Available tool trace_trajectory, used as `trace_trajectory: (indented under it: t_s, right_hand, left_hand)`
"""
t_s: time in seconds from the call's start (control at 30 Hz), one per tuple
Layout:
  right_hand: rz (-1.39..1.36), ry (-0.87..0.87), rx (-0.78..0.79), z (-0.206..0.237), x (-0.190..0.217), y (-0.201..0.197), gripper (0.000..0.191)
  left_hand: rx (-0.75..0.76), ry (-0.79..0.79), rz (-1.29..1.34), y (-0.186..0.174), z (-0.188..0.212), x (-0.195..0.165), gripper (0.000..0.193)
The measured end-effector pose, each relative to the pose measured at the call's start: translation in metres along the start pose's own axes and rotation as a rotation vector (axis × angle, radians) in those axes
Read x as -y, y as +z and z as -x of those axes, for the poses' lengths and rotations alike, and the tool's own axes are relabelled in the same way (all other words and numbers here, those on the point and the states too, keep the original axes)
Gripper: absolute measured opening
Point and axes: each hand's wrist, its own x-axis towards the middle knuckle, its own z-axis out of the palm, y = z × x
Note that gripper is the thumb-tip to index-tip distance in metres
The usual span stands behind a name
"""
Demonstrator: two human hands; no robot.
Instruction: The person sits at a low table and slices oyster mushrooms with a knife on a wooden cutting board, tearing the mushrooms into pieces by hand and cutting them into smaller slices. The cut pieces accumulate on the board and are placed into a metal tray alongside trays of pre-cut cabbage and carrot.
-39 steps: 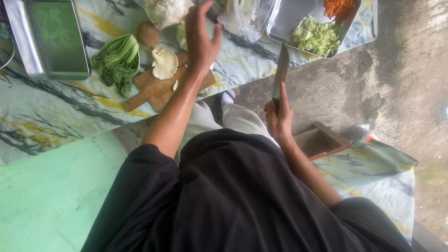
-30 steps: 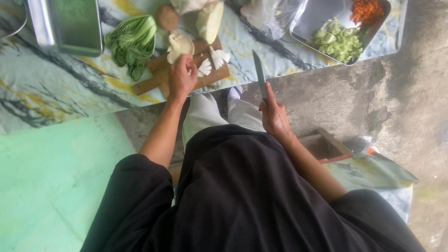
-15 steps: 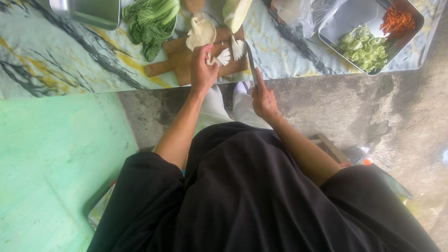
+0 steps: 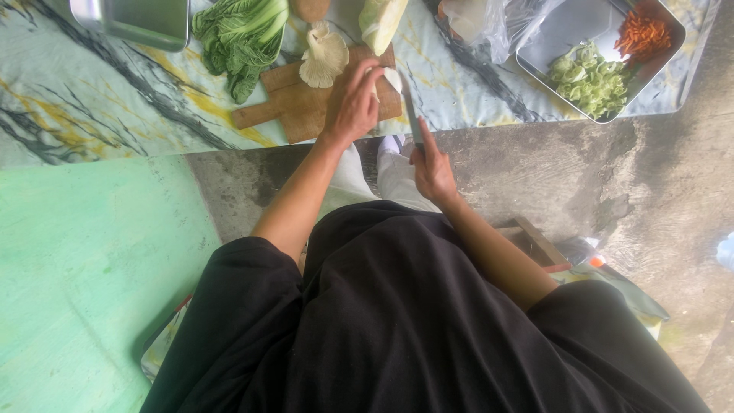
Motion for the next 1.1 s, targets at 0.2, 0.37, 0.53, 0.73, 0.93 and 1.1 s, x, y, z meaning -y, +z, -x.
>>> trace_trajectory:
  t_s: [0.2,0.37,0.53,0.73,0.93,1.1]
  right_hand:
    - [0.032,0.069,-0.097,0.016,-0.016,-0.012,0.064]
    - [0.049,0.057,-0.109,0.027,-0.024,-0.016,0.066]
    - [0.054,0.083,-0.090,0.029,-0.023,-0.015,0.064]
    - [0.072,0.090,-0.050,0.029,-0.010,-0.016,0.064]
    - [0.086,0.058,-0.020,0.024,-0.003,-0.017,0.064]
    - [0.055,-0.009,-0.055,0.020,-0.006,-0.015,0.064]
  left_hand:
    - [0.210,0.217,-0.217,0.018,-0.018,-0.008,0.065]
    - [0.236,0.219,-0.365,0.013,0.005,0.012,0.034]
    - [0.134,0.209,-0.303,-0.002,0.037,0.032,0.016]
    - [0.069,0.197,-0.295,-0.012,0.055,0.038,0.019]
    - [-0.060,0.075,-0.293,-0.009,0.055,0.021,0.044]
    - [-0.337,-0.312,-0.106,-0.011,0.063,0.019,0.055]
